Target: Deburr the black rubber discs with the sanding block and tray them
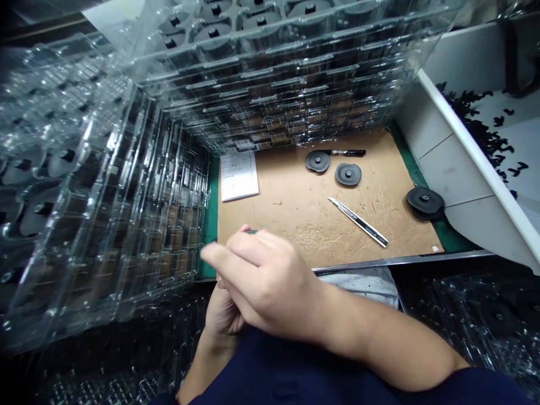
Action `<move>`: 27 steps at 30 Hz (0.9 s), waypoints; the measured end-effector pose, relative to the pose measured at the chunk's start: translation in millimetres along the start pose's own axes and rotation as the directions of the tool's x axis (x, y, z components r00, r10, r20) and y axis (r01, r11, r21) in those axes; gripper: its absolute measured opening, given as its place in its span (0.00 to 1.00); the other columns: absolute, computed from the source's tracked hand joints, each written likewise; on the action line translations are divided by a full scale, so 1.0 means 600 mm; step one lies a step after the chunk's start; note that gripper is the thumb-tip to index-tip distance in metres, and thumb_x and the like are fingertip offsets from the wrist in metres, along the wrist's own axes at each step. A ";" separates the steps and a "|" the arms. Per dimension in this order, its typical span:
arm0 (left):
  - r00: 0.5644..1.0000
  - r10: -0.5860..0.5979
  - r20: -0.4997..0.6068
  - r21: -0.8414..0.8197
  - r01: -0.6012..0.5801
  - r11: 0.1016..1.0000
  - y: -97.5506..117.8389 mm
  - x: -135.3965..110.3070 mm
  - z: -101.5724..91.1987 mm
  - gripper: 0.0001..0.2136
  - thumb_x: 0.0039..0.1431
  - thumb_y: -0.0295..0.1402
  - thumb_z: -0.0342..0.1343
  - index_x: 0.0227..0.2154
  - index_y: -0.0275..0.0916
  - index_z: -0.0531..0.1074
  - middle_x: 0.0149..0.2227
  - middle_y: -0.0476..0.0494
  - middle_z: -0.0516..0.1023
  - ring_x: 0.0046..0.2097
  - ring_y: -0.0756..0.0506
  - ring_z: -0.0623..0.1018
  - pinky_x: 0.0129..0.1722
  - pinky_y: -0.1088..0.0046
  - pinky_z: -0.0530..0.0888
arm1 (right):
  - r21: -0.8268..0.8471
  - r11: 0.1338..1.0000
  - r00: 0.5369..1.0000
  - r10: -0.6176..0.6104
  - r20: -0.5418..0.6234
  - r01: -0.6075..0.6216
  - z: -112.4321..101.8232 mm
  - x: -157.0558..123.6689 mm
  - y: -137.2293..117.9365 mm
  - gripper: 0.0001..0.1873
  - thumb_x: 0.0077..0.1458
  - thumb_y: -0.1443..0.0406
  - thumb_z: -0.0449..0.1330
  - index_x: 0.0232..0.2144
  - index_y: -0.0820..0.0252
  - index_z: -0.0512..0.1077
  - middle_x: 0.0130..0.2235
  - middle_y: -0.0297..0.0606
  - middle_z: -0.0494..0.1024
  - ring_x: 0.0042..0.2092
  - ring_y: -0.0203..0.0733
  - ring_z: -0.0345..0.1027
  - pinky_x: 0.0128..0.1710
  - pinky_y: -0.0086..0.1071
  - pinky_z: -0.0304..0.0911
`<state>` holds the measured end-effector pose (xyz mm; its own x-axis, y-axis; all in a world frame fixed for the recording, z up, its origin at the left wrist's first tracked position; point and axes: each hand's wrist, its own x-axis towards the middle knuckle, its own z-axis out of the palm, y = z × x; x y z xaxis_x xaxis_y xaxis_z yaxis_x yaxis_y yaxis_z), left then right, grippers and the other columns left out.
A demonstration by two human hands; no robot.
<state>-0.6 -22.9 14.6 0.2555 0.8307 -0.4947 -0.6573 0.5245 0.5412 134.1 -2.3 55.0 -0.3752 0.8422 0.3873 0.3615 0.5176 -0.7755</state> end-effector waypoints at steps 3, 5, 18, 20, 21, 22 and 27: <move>0.994 0.052 0.099 -0.006 -0.052 0.999 0.005 -0.002 0.000 0.26 0.41 0.35 0.68 0.46 0.48 0.71 0.48 0.48 0.75 0.48 0.43 0.75 0.50 0.69 0.70 | 0.098 0.995 0.991 -0.007 0.136 -0.006 -0.019 -0.023 0.003 0.13 0.58 0.74 0.52 0.44 0.65 0.71 0.35 0.39 0.74 0.37 0.34 0.67 0.38 0.27 0.65; 0.991 0.052 0.123 -0.003 -0.052 0.999 0.004 -0.002 -0.002 0.28 0.35 0.36 0.70 0.45 0.48 0.72 0.47 0.48 0.76 0.47 0.44 0.76 0.48 0.72 0.72 | 0.021 0.995 0.985 0.096 0.144 -0.100 -0.035 -0.038 0.010 0.13 0.57 0.73 0.53 0.43 0.64 0.72 0.33 0.37 0.73 0.33 0.32 0.65 0.33 0.26 0.63; 0.954 -0.222 0.203 -0.083 0.243 0.967 -0.005 -0.010 -0.009 0.32 0.41 0.45 0.65 0.51 0.43 0.67 0.53 0.37 0.71 0.48 0.38 0.76 0.46 0.67 0.73 | -0.006 0.891 0.891 0.452 -0.042 -0.453 -0.029 -0.065 0.098 0.11 0.59 0.65 0.53 0.42 0.55 0.73 0.36 0.35 0.75 0.33 0.35 0.66 0.30 0.29 0.60; 0.945 -0.229 0.231 -0.105 0.259 0.960 -0.006 -0.010 -0.014 0.31 0.42 0.44 0.65 0.51 0.44 0.67 0.53 0.38 0.72 0.49 0.38 0.76 0.47 0.67 0.73 | -0.019 0.843 0.842 0.537 0.048 -0.537 -0.020 -0.097 0.117 0.11 0.59 0.63 0.53 0.42 0.55 0.73 0.34 0.35 0.75 0.31 0.35 0.66 0.29 0.30 0.60; 0.945 -0.227 0.237 -0.112 0.259 0.959 -0.007 -0.010 -0.016 0.30 0.43 0.44 0.64 0.51 0.44 0.67 0.52 0.39 0.73 0.49 0.38 0.76 0.47 0.67 0.73 | -0.028 0.829 0.824 0.558 0.100 -0.558 -0.016 -0.111 0.125 0.11 0.59 0.63 0.53 0.42 0.55 0.73 0.33 0.34 0.75 0.31 0.36 0.66 0.29 0.30 0.60; 0.944 -0.226 0.241 -0.115 0.259 0.959 -0.007 -0.009 -0.017 0.30 0.43 0.43 0.64 0.51 0.44 0.67 0.52 0.40 0.73 0.49 0.38 0.76 0.47 0.66 0.73 | -0.037 0.820 0.809 0.570 0.143 -0.572 -0.014 -0.121 0.130 0.11 0.59 0.63 0.53 0.42 0.54 0.73 0.33 0.34 0.74 0.31 0.36 0.66 0.30 0.30 0.61; 0.940 -0.225 0.257 -0.096 0.256 0.962 -0.006 -0.001 -0.005 0.29 0.43 0.43 0.64 0.51 0.44 0.68 0.51 0.42 0.74 0.50 0.36 0.75 0.47 0.66 0.73 | -0.081 0.828 0.832 0.552 -0.055 -0.555 -0.039 -0.104 0.102 0.10 0.58 0.65 0.55 0.41 0.53 0.73 0.35 0.34 0.75 0.33 0.36 0.66 0.33 0.30 0.61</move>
<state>-0.5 -26.3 10.8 0.5701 0.7108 -0.4120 -0.6346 0.6995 0.3287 199.5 -19.4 -5.2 -0.0654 0.9948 -0.0781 0.5763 -0.0263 -0.8168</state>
